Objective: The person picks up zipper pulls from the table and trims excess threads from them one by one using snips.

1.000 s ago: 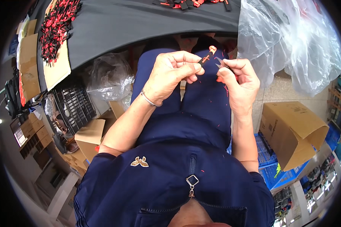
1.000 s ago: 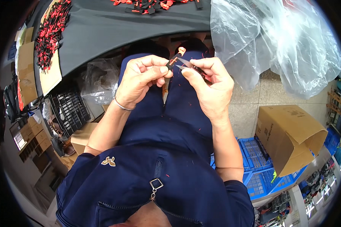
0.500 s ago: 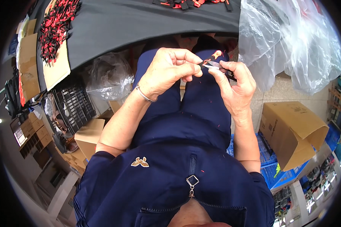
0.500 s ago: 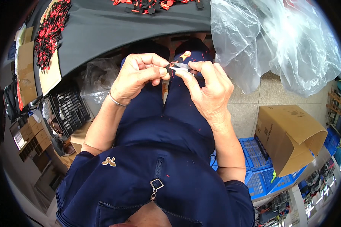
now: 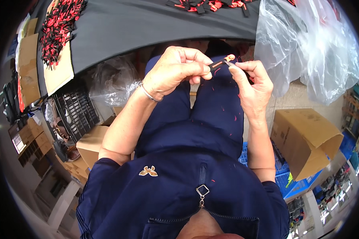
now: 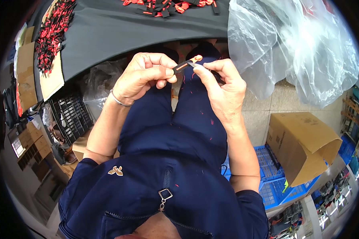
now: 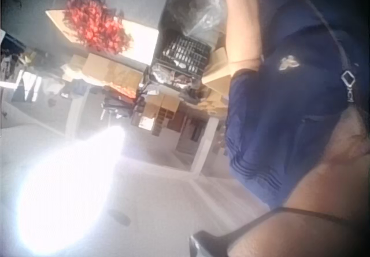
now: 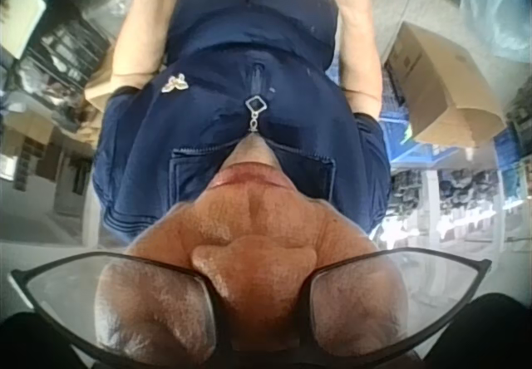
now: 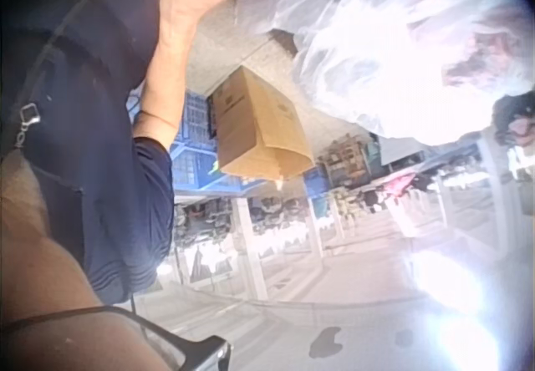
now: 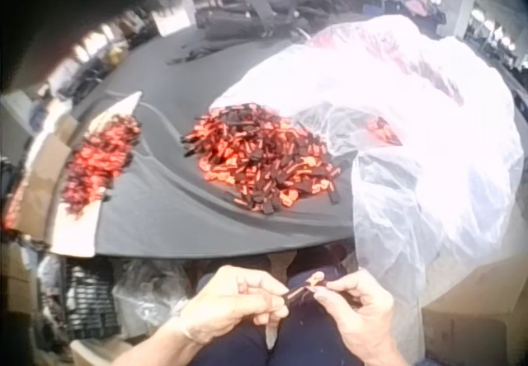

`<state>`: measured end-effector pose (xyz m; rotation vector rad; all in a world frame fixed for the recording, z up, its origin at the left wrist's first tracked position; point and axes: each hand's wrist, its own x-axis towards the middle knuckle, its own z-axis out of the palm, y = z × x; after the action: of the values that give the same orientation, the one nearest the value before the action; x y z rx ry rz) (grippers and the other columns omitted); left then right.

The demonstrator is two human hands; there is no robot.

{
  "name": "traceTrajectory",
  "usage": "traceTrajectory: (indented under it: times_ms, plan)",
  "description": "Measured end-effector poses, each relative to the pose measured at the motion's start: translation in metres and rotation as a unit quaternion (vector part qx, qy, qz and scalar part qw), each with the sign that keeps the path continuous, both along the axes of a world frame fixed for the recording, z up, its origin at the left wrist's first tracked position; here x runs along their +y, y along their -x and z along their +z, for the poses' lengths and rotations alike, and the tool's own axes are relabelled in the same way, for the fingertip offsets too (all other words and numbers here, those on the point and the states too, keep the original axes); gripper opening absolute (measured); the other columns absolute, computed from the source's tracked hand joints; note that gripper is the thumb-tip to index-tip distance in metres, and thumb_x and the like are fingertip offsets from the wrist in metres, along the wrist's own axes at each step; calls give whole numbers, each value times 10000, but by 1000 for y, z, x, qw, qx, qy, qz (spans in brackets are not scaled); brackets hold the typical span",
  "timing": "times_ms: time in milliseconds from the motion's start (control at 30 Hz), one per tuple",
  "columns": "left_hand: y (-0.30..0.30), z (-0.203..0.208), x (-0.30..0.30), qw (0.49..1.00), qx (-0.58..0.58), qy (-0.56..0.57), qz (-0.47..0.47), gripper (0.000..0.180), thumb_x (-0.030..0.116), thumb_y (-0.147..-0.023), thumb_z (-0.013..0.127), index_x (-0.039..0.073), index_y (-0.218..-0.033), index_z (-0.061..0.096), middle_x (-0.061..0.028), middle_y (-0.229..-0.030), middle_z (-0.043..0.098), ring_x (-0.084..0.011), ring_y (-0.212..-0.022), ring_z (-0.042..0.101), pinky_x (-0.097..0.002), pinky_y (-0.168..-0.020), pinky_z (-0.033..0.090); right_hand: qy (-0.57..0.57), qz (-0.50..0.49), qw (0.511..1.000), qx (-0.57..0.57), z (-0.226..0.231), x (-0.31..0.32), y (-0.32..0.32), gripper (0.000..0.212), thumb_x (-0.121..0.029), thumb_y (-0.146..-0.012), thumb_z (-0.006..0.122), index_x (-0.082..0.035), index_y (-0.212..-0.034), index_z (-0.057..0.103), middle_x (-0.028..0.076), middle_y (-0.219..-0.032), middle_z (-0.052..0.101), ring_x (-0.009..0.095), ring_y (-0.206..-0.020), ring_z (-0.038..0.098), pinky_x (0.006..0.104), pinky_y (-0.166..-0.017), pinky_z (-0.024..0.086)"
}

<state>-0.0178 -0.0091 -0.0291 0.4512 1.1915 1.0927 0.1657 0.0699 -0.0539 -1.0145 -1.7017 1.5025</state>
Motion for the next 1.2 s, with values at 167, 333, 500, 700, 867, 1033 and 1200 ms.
traceTrajectory:
  times_ms: [167,333,500,700,867,1033,1200]
  plan:
    - [32,11,-16,998,45,-6,53,166,78,-786,640,-32,-910,623,-76,-760,646,-63,-592,542,-178,-546,431,103,-47,993,24,-4,-2,5,175,-6,-799,680,9,-935,571,60,-826,636,76,-752,590,195,-682,475]
    - [137,2,-50,861,-219,-347,298,308,88,-892,497,-7,-1184,473,-151,-1189,539,-104,-783,544,-217,-690,476,121,-56,991,31,-2,-2,7,154,13,-820,645,7,-950,562,68,-839,635,88,-739,593,202,-678,474]
    - [124,1,-27,891,-77,-246,374,406,190,-912,493,10,-1273,455,-150,-1175,567,-170,-797,593,-288,-746,505,112,-59,991,48,-3,2,16,154,14,-823,640,12,-955,559,75,-851,635,95,-745,590,209,-684,475]
    - [75,2,30,633,717,-255,140,208,61,-732,685,63,-940,687,-84,-927,638,-218,-846,608,-284,-767,488,106,-52,991,68,-3,6,20,163,9,-824,643,14,-962,557,80,-856,638,94,-747,589,211,-692,476]
    - [79,-3,41,629,746,-206,72,171,63,-699,696,69,-868,673,-64,-844,614,-235,-830,569,-332,-743,467,119,-59,989,59,-5,6,16,158,9,-825,641,9,-962,561,81,-851,638,91,-749,589,208,-691,475]
    - [78,-1,32,645,737,-186,78,120,56,-686,688,60,-795,638,-51,-783,606,-225,-760,568,-322,-697,469,124,-63,989,52,-6,4,13,156,5,-827,642,10,-961,563,80,-853,639,91,-747,591,205,-690,478]
    - [63,6,21,676,715,-159,82,69,42,-706,657,40,-751,604,-23,-699,605,-157,-637,566,-274,-606,464,129,-68,988,43,-2,4,15,159,-8,-828,648,11,-961,562,83,-862,643,92,-753,595,204,-694,482]
